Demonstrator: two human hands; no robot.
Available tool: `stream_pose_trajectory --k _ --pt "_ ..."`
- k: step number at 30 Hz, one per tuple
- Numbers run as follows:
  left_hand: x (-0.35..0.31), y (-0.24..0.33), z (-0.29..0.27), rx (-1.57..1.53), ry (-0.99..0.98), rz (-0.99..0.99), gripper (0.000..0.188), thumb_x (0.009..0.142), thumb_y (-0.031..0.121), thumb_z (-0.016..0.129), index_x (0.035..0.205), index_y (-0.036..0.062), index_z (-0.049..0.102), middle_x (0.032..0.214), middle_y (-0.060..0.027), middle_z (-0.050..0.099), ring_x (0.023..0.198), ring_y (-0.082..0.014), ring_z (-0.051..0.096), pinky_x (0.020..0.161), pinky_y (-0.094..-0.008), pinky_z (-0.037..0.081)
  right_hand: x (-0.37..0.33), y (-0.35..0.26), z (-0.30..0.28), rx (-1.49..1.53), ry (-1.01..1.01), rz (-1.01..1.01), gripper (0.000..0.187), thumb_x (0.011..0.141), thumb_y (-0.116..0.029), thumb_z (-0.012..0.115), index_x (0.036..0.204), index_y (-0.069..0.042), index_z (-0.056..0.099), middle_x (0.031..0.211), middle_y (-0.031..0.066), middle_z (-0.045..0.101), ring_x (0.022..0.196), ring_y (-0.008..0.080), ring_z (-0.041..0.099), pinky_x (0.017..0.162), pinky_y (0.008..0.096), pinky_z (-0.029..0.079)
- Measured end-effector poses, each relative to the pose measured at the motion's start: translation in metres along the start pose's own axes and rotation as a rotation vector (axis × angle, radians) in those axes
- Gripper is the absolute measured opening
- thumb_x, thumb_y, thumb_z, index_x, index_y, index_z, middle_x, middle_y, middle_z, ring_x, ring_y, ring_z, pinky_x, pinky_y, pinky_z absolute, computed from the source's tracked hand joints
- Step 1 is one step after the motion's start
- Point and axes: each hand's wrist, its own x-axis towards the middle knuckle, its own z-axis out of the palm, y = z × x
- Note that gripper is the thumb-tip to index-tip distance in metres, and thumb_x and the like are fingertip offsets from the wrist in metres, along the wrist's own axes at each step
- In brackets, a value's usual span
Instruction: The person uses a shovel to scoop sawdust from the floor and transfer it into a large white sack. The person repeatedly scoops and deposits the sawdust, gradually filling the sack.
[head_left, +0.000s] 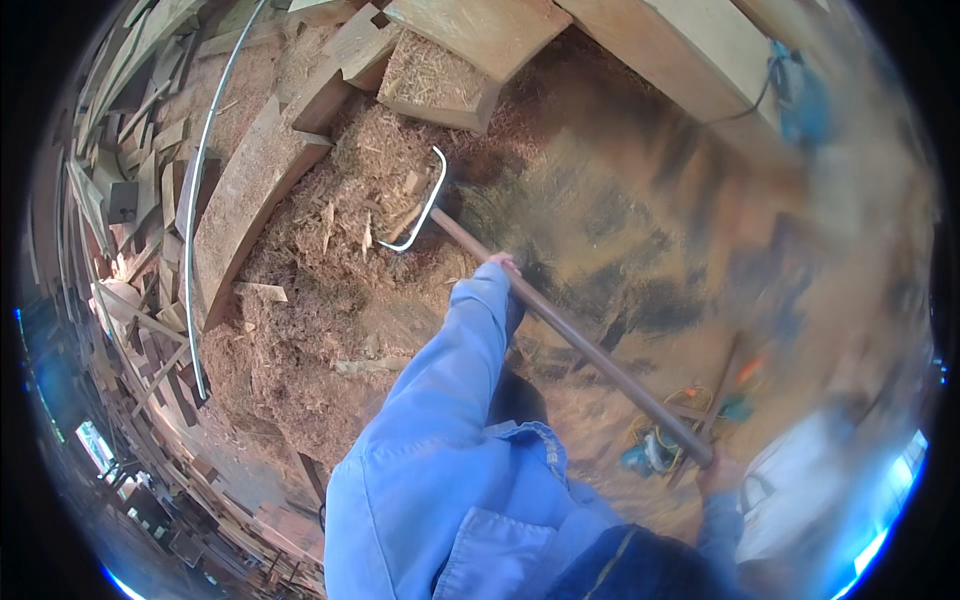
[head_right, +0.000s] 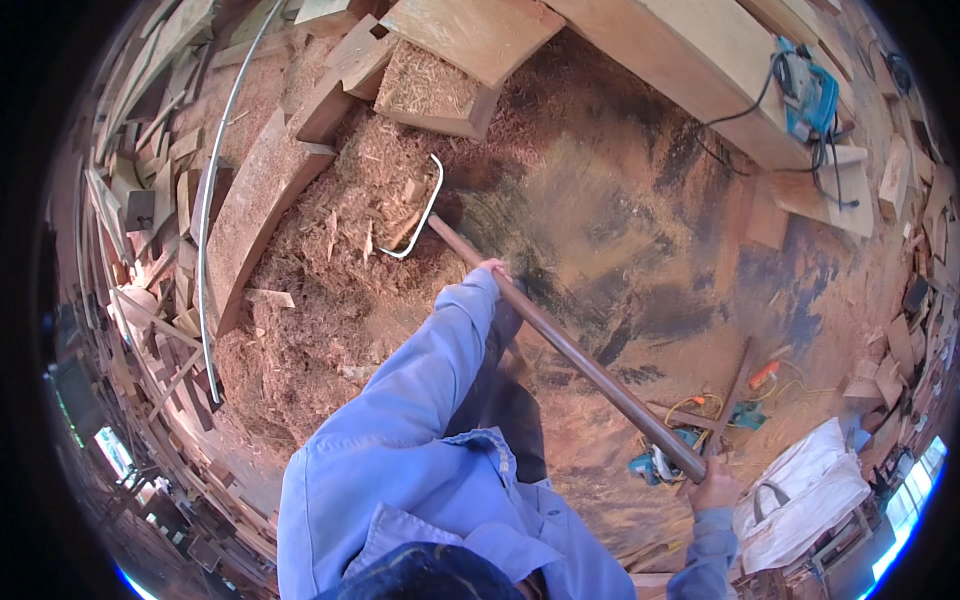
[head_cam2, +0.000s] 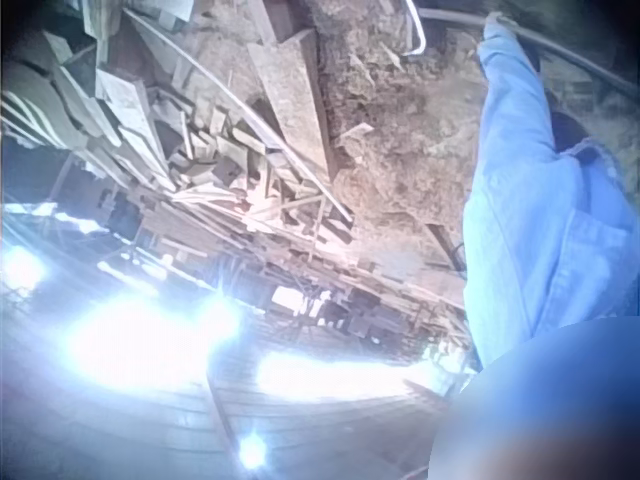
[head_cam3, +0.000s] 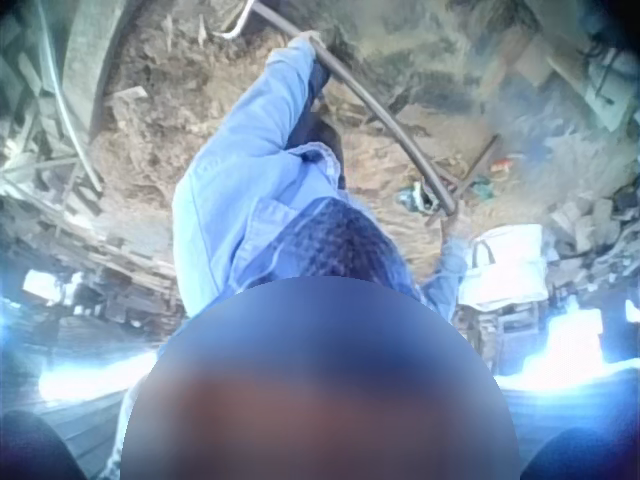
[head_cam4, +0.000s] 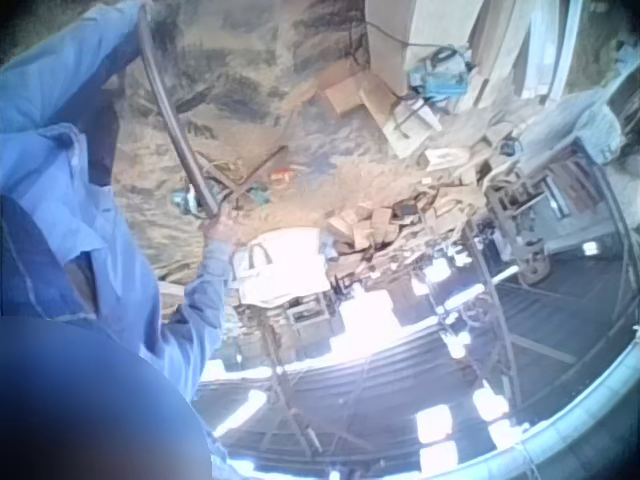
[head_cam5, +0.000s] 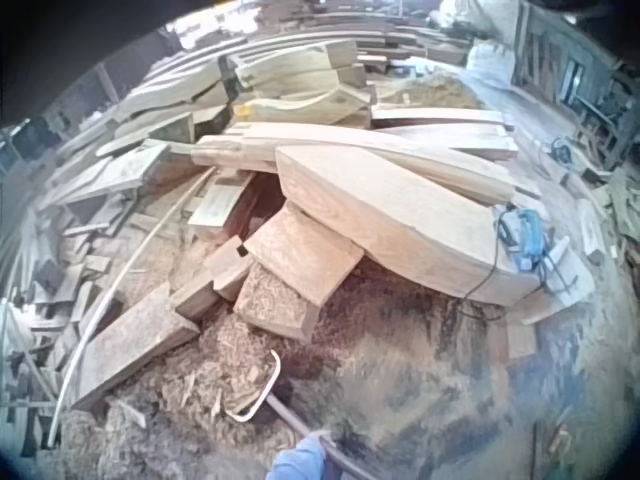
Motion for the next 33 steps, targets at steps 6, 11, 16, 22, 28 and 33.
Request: stream_pose_trajectory --k 6,11,16,22,28,33 --pt "-0.005 -0.033 -0.058 0.054 0.061 0.037 0.016 0.072 0.014 0.059 0.065 0.0087 0.046 0.055 -0.008 0.048 0.045 -0.0272 0.048 0.048 -0.0427 0.045 -0.073 -0.021 0.127 0.065 0.009 0.07 0.031 0.054 -0.009 0.066 0.081 -0.011 0.05 0.067 0.0114 0.057 0.063 0.0328 0.057 0.056 0.0437 0.045" --pt "-0.056 -0.092 -0.096 0.153 0.075 0.018 0.021 0.074 0.012 0.059 0.059 0.0112 0.045 0.048 -0.0046 0.046 0.041 -0.0239 0.047 0.045 -0.0423 0.046 -0.192 -0.028 0.207 0.11 -0.119 0.225 0.033 0.058 -0.007 0.065 0.088 -0.009 0.051 0.071 0.0128 0.057 0.069 0.0339 0.057 0.062 0.0445 0.045" --pt "-0.131 -0.149 -0.135 0.224 0.071 0.013 0.023 0.074 0.011 0.058 0.057 0.0112 0.043 0.048 -0.0053 0.045 0.043 -0.0241 0.048 0.045 -0.0427 0.046 -0.33 -0.033 0.258 0.128 -0.018 0.305 0.043 0.048 -0.011 0.07 0.087 -0.012 0.051 0.075 0.0118 0.057 0.068 0.0313 0.058 0.057 0.0426 0.046" --pt "-0.208 -0.182 -0.195 0.293 0.044 -0.061 0.025 0.076 0.014 0.056 0.057 0.0107 0.04 0.048 -0.0073 0.044 0.043 -0.0288 0.046 0.047 -0.0436 0.044 -0.476 -0.058 0.307 0.195 -0.083 0.395 0.044 0.052 -0.012 0.068 0.093 -0.012 0.053 0.08 0.012 0.057 0.076 0.0309 0.058 0.063 0.0438 0.046" --pt "-0.237 -0.188 -0.292 0.481 -0.01 -0.071 0.024 0.078 0.017 0.053 0.058 0.0108 0.041 0.054 -0.0078 0.047 0.052 -0.0293 0.048 0.054 -0.0438 0.045 -0.599 -0.121 0.334 0.196 -0.074 0.535 0.034 0.058 -0.014 0.063 0.091 -0.012 0.056 0.077 0.0111 0.059 0.078 0.0294 0.059 0.063 0.0428 0.046" --pt "-0.23 -0.178 -0.372 0.773 -0.337 -0.281 0.014 0.076 0.022 0.051 0.074 0.0086 0.048 0.066 -0.0076 0.052 0.065 -0.0264 0.05 0.069 -0.0418 0.044 -0.684 -0.172 0.307 0.291 -0.108 0.617 0.03 0.059 -0.014 0.063 0.089 -0.012 0.057 0.075 0.0103 0.059 0.076 0.0292 0.059 0.063 0.0414 0.046"
